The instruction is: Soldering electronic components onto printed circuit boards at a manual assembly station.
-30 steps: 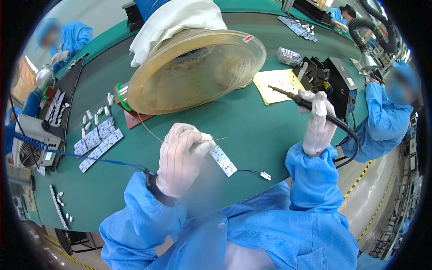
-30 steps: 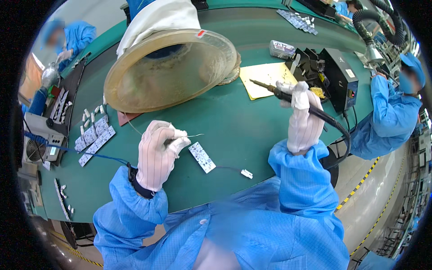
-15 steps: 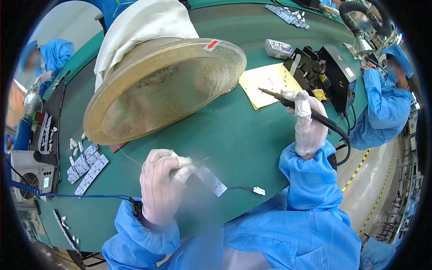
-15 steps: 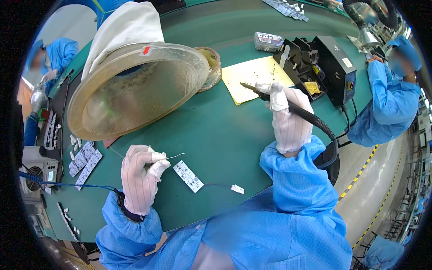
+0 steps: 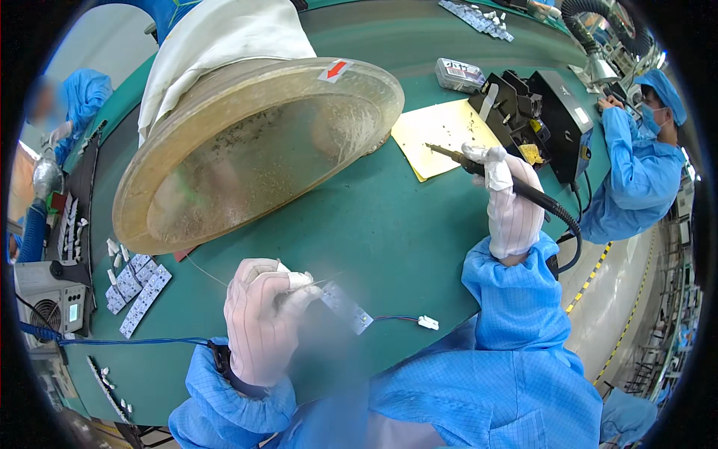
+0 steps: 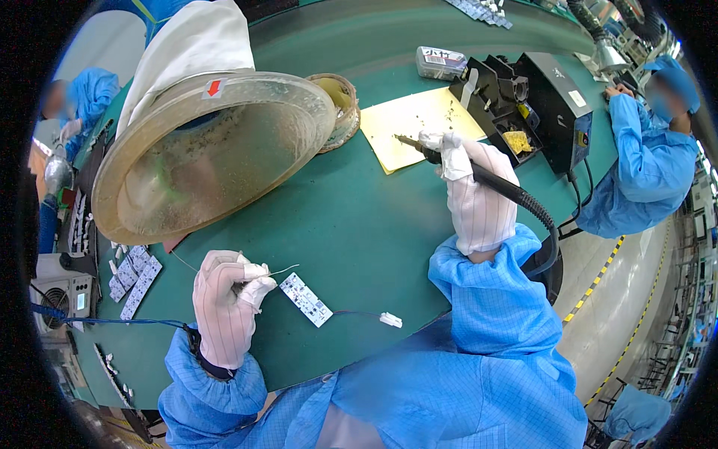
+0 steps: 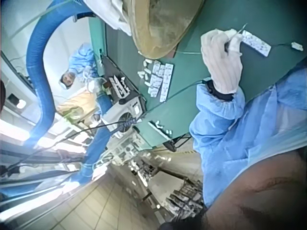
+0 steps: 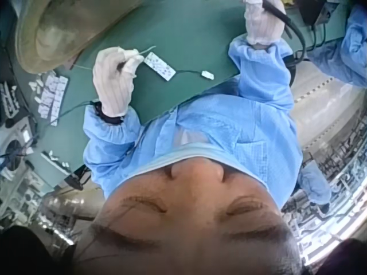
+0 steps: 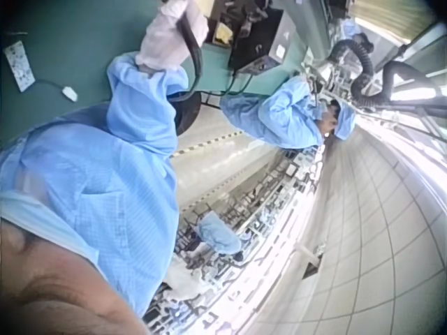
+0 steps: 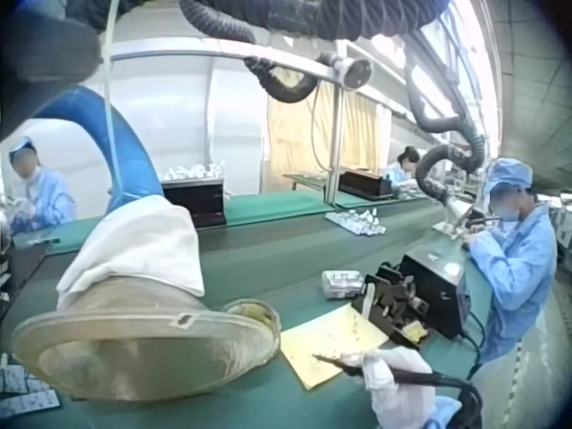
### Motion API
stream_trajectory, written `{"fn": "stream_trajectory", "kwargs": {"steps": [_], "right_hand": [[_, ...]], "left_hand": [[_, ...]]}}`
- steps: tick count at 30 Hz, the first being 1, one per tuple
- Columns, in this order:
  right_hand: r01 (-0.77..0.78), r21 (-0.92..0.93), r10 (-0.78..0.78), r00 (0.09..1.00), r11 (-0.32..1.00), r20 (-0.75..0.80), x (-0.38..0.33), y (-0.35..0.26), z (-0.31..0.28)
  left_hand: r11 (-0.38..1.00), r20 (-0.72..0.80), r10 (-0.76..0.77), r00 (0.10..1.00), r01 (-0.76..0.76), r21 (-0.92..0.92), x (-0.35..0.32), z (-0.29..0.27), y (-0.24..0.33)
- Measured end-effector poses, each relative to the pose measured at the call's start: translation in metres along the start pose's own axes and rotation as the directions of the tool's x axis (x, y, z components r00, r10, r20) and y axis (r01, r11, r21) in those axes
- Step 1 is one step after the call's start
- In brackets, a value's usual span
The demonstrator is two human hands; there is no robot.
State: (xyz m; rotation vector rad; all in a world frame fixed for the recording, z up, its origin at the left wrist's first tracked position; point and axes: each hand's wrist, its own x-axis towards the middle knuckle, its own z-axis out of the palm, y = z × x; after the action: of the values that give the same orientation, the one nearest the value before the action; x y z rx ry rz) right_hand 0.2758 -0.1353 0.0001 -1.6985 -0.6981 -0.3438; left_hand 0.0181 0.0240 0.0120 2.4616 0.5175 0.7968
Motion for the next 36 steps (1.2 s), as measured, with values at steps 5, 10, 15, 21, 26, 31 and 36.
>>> {"fn": "stream_trajectory", "kwargs": {"steps": [5, 10, 15, 21, 26, 31, 36], "right_hand": [[0.017, -0.015, -0.017, 0.999, 1.000, 0.030, 0.0008, 0.0015, -0.0012], [0.017, -0.027, -0.016, 0.999, 0.999, 0.044, 0.0002, 0.0039, -0.0010], [-0.006, -0.009, 0.007, 1.000, 1.000, 0.029, 0.0016, 0.0031, -0.0009], [-0.030, 0.013, 0.030, 0.999, 0.999, 0.033, 0.0003, 0.0020, 0.0015], [0.030, -0.033, -0.028, 0.998, 0.999, 0.055, 0.0031, 0.0025, -0.0003], [0.027, -0.027, -0.025, 0.998, 0.999, 0.052, 0.0018, 0.0034, 0.0007], [-0.038, -0.003, 0.038, 0.997, 0.999, 0.067, 0.0000, -0.0020, 0.0022]], "left_hand": [[1.000, 0.010, -0.001, 1.000, 0.001, -0.005, -0.0003, -0.0011, 0.0010], [1.000, 0.012, -0.002, 1.000, 0.002, 0.006, -0.0016, -0.0004, 0.0020], [1.000, 0.015, 0.004, 1.000, -0.004, -0.005, -0.0011, -0.0001, 0.0005], [1.000, 0.026, -0.006, 1.000, 0.006, -0.005, -0.0011, -0.0010, -0.0001], [0.999, 0.023, -0.040, 0.999, 0.040, 0.002, -0.0010, -0.0007, 0.0030], [0.999, 0.021, -0.035, 0.999, 0.035, -0.005, -0.0019, 0.0000, 0.0020], [1.000, 0.024, -0.022, 0.999, 0.021, 0.013, -0.0018, -0.0007, 0.0017]]}}
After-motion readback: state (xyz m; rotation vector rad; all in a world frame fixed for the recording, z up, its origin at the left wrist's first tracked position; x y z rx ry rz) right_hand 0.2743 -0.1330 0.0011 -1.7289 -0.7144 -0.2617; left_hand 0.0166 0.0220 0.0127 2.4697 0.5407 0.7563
